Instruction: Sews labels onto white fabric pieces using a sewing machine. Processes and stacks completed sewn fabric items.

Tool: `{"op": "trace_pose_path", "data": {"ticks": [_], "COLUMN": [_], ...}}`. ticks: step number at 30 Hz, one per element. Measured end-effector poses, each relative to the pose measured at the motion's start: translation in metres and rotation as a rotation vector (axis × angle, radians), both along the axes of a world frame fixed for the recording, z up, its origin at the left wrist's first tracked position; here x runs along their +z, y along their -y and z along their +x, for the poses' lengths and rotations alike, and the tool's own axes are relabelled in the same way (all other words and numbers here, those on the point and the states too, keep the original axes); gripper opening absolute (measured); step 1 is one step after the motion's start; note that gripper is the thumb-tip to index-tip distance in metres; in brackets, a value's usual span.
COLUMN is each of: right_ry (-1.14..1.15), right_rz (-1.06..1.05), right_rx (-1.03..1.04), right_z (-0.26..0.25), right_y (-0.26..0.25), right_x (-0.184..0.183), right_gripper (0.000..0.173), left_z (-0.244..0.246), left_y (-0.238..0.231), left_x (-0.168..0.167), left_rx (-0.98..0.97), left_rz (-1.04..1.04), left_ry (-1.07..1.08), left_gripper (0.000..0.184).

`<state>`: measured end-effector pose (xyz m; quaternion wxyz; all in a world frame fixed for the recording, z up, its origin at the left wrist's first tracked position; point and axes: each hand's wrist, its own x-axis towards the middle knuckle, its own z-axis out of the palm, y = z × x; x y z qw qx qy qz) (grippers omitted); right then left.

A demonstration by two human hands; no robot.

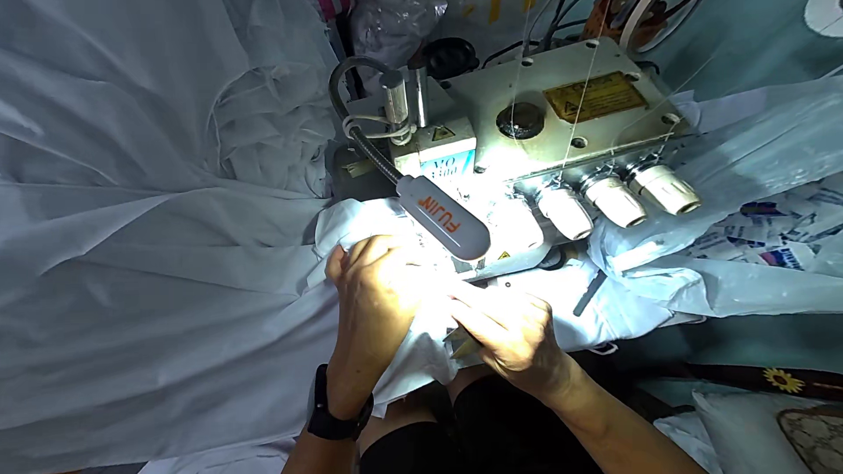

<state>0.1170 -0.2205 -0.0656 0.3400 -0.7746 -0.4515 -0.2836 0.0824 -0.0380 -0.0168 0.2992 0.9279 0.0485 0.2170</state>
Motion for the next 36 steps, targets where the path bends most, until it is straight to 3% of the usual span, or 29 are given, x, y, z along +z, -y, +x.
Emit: {"op": "trace_pose_path", "data": {"ticks": [4,20,36], "right_ry": [0.003,-0.001,-0.246], "right_rz": [-0.043,-0.037,0.184], "right_rx": [-0.033,-0.086,-0.011], "right_z": [-0.004,0.001,-0.008], "right_y": [0.0,-0.007,-0.009], "right_x": [0.004,0.004,-0.006], "right_gripper": [0.022,0.026,0.018], "left_z": [-0.009,-0.002,-0.001], "left_y": [-0.012,-0.019,-0.019], "left_x": [-0.003,-0.011,-0.012], "left_rx": [-0.113,-0.147,-0.149], "left_rz": [0.119,0.053,0.079], "left_ry": [0.011,0.05,0.083], "left_gripper": [0.014,0.02,0.014]}}
